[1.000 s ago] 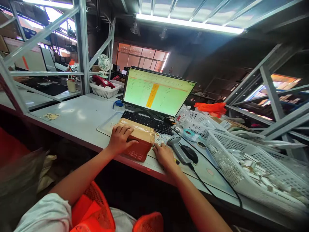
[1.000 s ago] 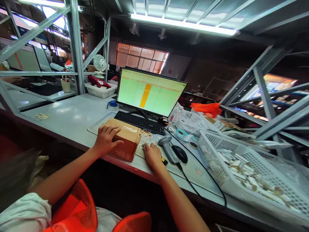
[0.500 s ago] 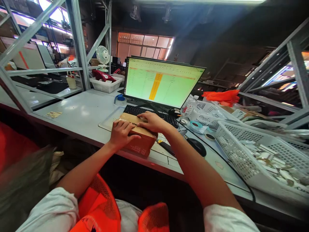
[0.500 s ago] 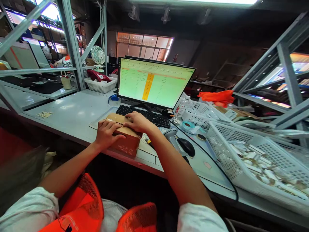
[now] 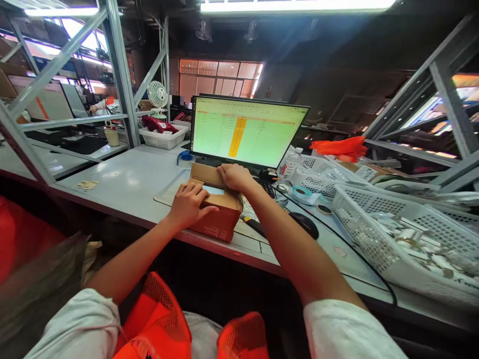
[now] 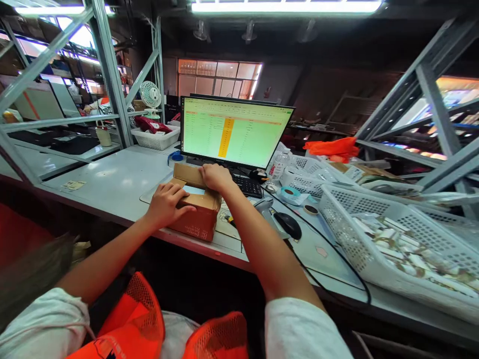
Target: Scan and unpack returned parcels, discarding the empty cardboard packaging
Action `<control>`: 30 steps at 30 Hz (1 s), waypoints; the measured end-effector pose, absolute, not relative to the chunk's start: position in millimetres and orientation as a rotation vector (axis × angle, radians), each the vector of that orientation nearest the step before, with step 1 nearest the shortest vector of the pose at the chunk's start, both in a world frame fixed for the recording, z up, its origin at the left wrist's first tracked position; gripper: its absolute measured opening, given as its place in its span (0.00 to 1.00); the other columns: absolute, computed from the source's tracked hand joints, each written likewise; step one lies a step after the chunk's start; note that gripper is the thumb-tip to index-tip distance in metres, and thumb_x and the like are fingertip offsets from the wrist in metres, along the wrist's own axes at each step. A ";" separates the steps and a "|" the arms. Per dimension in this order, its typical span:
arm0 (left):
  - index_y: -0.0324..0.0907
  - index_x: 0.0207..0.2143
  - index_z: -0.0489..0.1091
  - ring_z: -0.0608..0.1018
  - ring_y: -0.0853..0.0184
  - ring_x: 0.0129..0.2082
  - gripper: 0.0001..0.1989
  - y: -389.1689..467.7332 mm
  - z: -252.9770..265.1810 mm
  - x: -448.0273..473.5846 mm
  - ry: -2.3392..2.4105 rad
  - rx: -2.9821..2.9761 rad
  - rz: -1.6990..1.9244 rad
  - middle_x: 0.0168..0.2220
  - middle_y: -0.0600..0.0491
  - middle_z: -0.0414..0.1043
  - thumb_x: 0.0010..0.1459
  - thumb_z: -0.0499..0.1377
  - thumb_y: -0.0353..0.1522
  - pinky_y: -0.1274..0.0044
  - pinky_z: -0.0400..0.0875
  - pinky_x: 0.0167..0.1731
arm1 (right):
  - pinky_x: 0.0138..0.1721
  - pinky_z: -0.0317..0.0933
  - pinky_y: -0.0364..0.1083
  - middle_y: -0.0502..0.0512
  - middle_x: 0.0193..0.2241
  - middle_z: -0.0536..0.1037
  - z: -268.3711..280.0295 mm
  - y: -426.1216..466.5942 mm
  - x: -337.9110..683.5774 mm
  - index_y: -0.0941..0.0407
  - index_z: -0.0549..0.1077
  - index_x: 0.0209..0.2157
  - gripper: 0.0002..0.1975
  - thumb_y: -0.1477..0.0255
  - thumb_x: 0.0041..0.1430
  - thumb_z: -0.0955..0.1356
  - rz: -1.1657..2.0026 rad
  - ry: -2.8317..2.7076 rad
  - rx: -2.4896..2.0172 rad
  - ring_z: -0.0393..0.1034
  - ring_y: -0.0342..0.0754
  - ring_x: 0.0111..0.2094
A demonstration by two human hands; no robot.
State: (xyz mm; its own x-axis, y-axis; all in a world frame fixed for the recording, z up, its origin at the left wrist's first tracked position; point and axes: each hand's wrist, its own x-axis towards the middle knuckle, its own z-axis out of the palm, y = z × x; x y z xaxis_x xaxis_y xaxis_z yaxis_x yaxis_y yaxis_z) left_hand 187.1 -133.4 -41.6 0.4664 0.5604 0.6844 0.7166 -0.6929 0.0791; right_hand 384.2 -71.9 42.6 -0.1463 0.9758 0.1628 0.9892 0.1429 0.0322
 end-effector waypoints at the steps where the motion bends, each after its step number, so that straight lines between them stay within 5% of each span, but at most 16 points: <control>1: 0.41 0.41 0.76 0.74 0.54 0.48 0.21 -130.0 -29.0 184.0 -1.071 -2.583 -0.949 0.42 0.45 0.76 0.65 0.58 0.49 0.64 0.64 0.50 | 0.53 0.62 0.53 0.70 0.55 0.76 39.1 -65.5 386.5 0.59 0.74 0.54 0.27 0.60 0.75 0.52 -0.120 -2.311 -1.989 0.72 0.60 0.54; 7: 0.42 0.48 0.75 0.76 0.53 0.48 0.25 -106.0 44.4 186.7 -1.099 -2.972 -0.360 0.48 0.46 0.76 0.55 0.67 0.49 0.69 0.69 0.44 | 0.43 0.63 0.43 0.66 0.47 0.81 26.9 -47.6 392.9 0.62 0.80 0.44 0.25 0.66 0.75 0.55 0.166 -2.413 -1.992 0.76 0.53 0.45; 11: 0.40 0.42 0.73 0.76 0.52 0.45 0.08 -144.1 25.9 206.0 -1.081 -2.620 -0.549 0.42 0.44 0.75 0.59 0.63 0.30 0.66 0.69 0.42 | 0.42 0.62 0.43 0.65 0.46 0.82 25.3 -46.4 395.8 0.62 0.80 0.44 0.26 0.65 0.75 0.55 0.213 -2.394 -1.976 0.75 0.53 0.44; 13: 0.40 0.40 0.73 0.75 0.52 0.42 0.08 -177.6 -4.0 207.6 -1.069 -2.452 -0.674 0.39 0.43 0.74 0.60 0.57 0.24 0.64 0.69 0.41 | 0.42 0.62 0.44 0.64 0.45 0.82 23.2 -45.8 396.0 0.62 0.81 0.43 0.27 0.64 0.75 0.54 0.230 -2.374 -1.960 0.75 0.53 0.43; 16: 0.40 0.42 0.73 0.75 0.50 0.43 0.06 -213.7 -34.3 194.8 -1.010 -2.432 -0.728 0.43 0.41 0.73 0.63 0.59 0.32 0.62 0.71 0.41 | 0.43 0.62 0.44 0.66 0.45 0.82 19.6 -43.7 394.9 0.63 0.81 0.43 0.27 0.63 0.74 0.55 0.251 -2.346 -1.941 0.75 0.54 0.43; 20: 0.42 0.44 0.74 0.78 0.57 0.41 0.11 -187.2 -0.4 175.8 -0.943 -2.731 -0.608 0.48 0.45 0.75 0.68 0.53 0.36 0.68 0.71 0.41 | 0.44 0.61 0.45 0.68 0.48 0.80 17.1 -42.0 394.6 0.63 0.81 0.45 0.26 0.63 0.74 0.56 0.250 -2.298 -1.931 0.75 0.55 0.46; 24: 0.45 0.48 0.77 0.80 0.56 0.41 0.21 -110.3 57.6 193.0 -1.045 -2.951 -0.236 0.47 0.47 0.78 0.50 0.69 0.35 0.71 0.71 0.42 | 0.46 0.61 0.45 0.66 0.49 0.80 16.8 -47.7 396.6 0.60 0.81 0.44 0.25 0.61 0.73 0.57 0.195 -2.252 -1.896 0.74 0.54 0.48; 27: 0.45 0.39 0.79 0.79 0.58 0.33 0.21 -77.0 69.6 224.2 -1.032 -3.137 0.122 0.37 0.49 0.80 0.39 0.72 0.39 0.73 0.71 0.36 | 0.45 0.62 0.45 0.64 0.45 0.82 16.7 -53.6 396.1 0.59 0.81 0.39 0.21 0.62 0.71 0.60 0.152 -2.201 -1.841 0.75 0.54 0.47; 30: 0.45 0.30 0.78 0.76 0.61 0.27 0.19 -71.7 62.6 246.6 -0.983 -3.172 0.008 0.28 0.51 0.78 0.34 0.72 0.43 0.74 0.71 0.32 | 0.45 0.62 0.44 0.62 0.42 0.82 19.7 -60.2 397.3 0.59 0.80 0.38 0.16 0.63 0.68 0.65 0.113 -2.086 -1.745 0.75 0.52 0.44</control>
State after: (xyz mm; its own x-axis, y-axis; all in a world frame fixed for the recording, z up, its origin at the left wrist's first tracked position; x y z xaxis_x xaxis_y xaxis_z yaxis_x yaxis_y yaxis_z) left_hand 246.6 -71.7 62.6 0.8262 0.5604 -0.0575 0.5613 -0.8101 0.1691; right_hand 397.3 -60.2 19.7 -0.1270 0.9569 0.2611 0.9230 0.2104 -0.3222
